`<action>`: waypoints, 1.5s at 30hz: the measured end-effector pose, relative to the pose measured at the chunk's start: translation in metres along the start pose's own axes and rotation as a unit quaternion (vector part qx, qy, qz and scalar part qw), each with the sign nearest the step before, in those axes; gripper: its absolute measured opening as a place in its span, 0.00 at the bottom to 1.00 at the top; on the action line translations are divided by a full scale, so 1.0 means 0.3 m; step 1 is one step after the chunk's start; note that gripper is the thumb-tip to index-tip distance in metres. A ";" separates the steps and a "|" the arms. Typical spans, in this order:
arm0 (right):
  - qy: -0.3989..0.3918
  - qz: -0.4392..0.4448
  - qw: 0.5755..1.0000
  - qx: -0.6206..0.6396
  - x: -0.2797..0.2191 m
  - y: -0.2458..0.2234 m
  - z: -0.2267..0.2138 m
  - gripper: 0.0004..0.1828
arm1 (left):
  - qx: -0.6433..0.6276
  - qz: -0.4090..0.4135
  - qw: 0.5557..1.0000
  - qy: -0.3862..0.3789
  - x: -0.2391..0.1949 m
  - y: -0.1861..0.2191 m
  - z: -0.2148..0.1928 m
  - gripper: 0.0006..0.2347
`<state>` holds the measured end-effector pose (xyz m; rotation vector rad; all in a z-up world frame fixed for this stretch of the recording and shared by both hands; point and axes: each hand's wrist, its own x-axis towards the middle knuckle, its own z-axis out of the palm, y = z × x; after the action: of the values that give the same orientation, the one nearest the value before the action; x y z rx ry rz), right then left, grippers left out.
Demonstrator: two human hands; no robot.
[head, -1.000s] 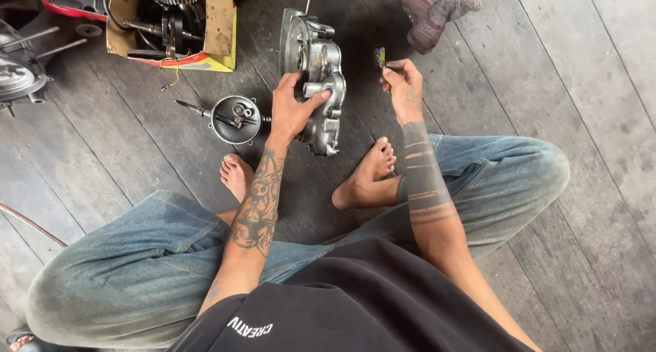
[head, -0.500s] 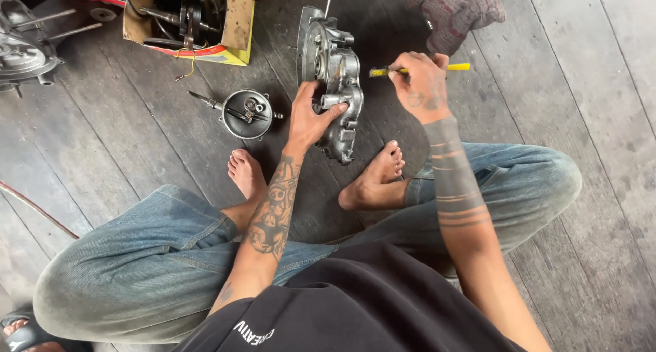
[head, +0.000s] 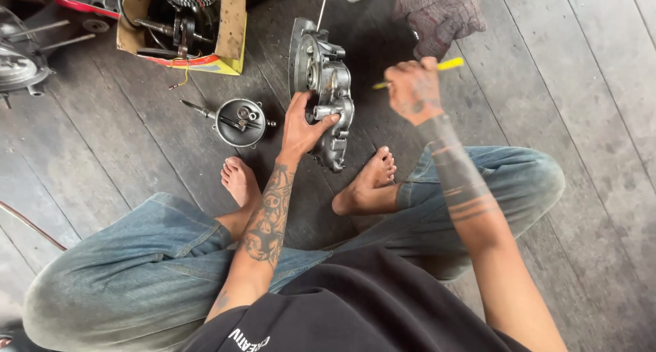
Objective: Cleaning a motorcycle engine casing by scrubbing it with a small brush to remove residue.
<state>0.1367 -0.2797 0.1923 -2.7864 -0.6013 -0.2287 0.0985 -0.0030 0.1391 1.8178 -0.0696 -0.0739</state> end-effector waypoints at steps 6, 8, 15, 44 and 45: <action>-0.005 0.035 0.988 0.150 0.020 -0.117 -0.062 0.05 | 0.014 -0.022 1.000 0.000 -0.006 0.003 -0.007 0.28; 0.021 -0.005 1.000 -0.016 0.035 -0.041 -0.007 0.07 | 0.014 -0.002 1.000 -0.005 0.000 -0.002 -0.007 0.30; -0.021 0.013 0.999 0.048 -0.002 -0.083 -0.045 0.06 | 0.022 0.017 0.999 -0.019 -0.019 -0.005 0.024 0.31; -0.031 0.038 0.995 0.087 -0.027 -0.125 -0.031 0.06 | 0.085 0.028 0.995 -0.035 -0.017 0.019 0.077 0.33; -0.030 0.038 0.995 0.086 -0.031 -0.111 -0.037 0.06 | 0.084 0.029 0.995 -0.034 -0.013 0.013 0.074 0.33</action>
<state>0.1130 -0.2575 0.2088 -2.6510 -0.5034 -0.0738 0.0926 -0.0252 0.1376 1.9801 -0.1806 -0.0909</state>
